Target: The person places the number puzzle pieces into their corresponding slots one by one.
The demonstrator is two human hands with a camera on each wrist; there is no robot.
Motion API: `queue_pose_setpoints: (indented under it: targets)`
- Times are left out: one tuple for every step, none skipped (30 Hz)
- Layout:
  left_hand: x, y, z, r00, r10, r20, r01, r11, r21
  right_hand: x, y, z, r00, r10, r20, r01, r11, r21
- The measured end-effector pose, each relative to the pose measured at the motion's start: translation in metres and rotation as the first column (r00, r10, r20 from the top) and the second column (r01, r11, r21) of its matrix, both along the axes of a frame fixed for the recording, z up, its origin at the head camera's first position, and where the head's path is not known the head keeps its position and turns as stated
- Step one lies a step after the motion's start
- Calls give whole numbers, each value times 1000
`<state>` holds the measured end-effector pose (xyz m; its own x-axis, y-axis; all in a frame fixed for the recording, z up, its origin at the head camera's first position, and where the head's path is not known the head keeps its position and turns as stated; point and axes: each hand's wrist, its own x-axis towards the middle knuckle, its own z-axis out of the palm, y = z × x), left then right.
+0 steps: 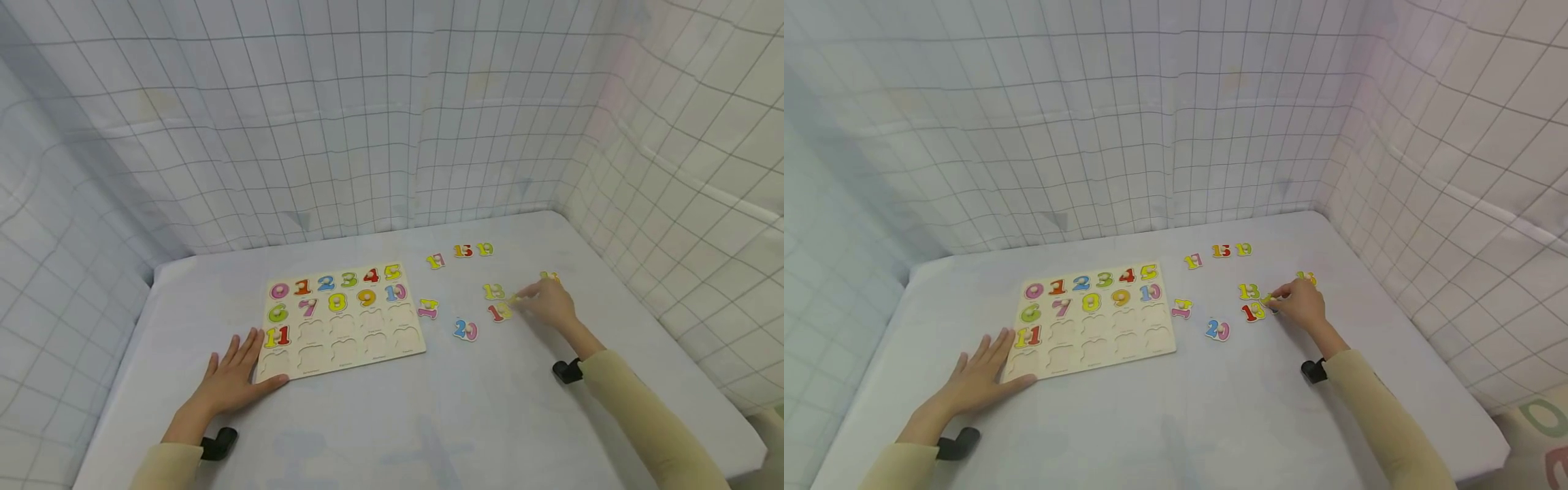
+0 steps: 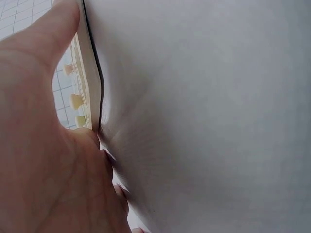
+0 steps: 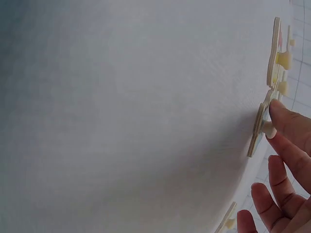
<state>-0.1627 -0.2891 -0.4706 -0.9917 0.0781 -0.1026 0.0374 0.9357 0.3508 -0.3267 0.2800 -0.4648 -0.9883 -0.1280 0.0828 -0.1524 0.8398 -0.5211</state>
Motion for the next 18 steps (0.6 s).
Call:
queue_pose_setpoints:
  targets:
    - [0,0,0,1000,0,4,0,1000,0,0,0,-1,1000,-9,1,9,1000,-3]
    - [1,0,1,1000,0,8,0,1000,0,0,0,-2,1000,-12,0,12,1000,-3]
    - [1,1,2,1000,0,12,0,1000,0,1,0,-2,1000,-17,-1,17,1000,-4]
    - [1,1,2,1000,-1,12,1,1000,2,1,0,-2,1000,-19,-3,19,1000,-6]
    - [2,1,3,1000,-1,11,1,1000,3,1,1,-2,1000,-23,-8,23,1000,-7]
    - [2,1,3,1000,-2,8,2,1000,5,1,1,-3,1000,-21,-12,21,1000,-10]
    - [2,1,3,1000,-3,7,3,1000,4,1,1,-3,1000,-24,-17,24,1000,-11]
    - [2,1,3,1000,-2,7,2,1000,4,1,1,-2,999,-23,-22,23,1000,-10]
    - [1,1,3,1000,-2,6,2,1000,1,1,1,-2,999,-26,-26,26,1000,-11]
    - [1,1,3,1000,-1,5,1,1000,-1,1,1,-2,999,-27,-26,27,1000,-12]
    - [1,1,3,1000,0,7,0,1000,-2,1,1,-1,999,-28,-27,28,1000,-9]
    - [0,0,3,1000,1,9,-1,1000,-4,1,1,-1,999,-27,-26,27,1000,-6]
    - [0,0,3,1000,3,12,-3,1000,-4,0,1,0,999,-29,-24,29,1000,-3]
    - [0,0,3,1000,3,14,-3,1000,-4,0,0,0,999,-30,-22,30,1000,0]
    - [0,0,3,1000,3,13,-3,1000,-2,-1,0,1,999,-32,-21,32,999,5]
    - [0,0,3,1000,0,8,0,1000,4,-1,0,1,999,-32,-20,32,999,10]
    - [1,0,3,1000,-1,8,1,1000,6,-2,-1,2,999,-31,-23,31,999,18]
    - [1,0,4,1000,-1,8,1,1000,7,-2,-1,3,999,-31,-27,32,999,25]
